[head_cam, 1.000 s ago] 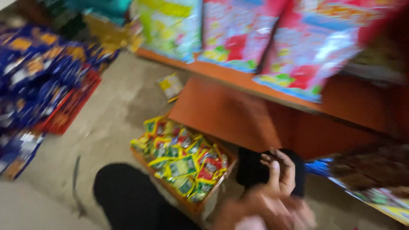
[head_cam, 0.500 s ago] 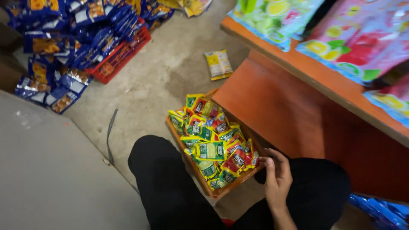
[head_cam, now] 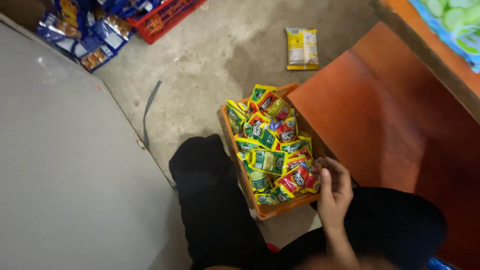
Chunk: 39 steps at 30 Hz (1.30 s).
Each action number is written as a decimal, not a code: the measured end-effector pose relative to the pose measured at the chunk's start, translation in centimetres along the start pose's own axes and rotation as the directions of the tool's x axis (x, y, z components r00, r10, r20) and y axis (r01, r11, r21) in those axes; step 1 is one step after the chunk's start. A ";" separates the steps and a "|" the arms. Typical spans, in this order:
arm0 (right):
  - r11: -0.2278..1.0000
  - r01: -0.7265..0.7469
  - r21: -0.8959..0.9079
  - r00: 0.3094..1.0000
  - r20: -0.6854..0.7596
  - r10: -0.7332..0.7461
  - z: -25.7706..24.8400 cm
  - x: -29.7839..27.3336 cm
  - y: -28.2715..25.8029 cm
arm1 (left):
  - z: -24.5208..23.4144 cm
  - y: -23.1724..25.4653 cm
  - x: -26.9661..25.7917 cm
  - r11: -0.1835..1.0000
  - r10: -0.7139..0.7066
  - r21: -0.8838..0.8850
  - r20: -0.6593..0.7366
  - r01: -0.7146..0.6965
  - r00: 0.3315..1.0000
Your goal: Stocking shelves with various beverage and food seasoning packets from a crate.
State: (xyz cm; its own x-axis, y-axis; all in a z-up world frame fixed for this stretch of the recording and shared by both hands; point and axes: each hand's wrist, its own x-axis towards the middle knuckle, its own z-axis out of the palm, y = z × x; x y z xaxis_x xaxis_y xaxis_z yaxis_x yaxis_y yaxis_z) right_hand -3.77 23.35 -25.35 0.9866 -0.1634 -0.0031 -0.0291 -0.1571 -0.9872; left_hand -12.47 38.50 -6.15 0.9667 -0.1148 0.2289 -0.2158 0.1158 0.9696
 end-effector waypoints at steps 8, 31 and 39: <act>0.962 0.112 -0.250 0.984 0.160 -0.073 3.3 10.2 0.9 | -7.2 -12.8 11.3 0.975 -0.032 0.213 -0.154 0.065 0.988; 0.910 -0.414 -0.015 0.858 0.327 0.396 8.8 46.5 21.9 | -11.1 -57.5 38.1 0.777 -0.189 0.391 -0.603 0.493 0.775; 0.894 -0.448 0.020 0.856 0.297 0.422 9.4 55.8 29.1 | -11.6 -65.0 44.6 0.734 -0.465 0.192 -0.557 0.652 0.688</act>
State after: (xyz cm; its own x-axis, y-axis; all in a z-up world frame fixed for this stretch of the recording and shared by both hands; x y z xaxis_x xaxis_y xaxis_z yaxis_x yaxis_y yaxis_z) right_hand 51.98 18.82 -55.74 0.8804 0.0834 -0.4669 -0.4644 -0.0480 -0.8843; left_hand 46.30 37.24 -60.01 0.8419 0.4170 -0.3424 0.4454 -0.1790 0.8773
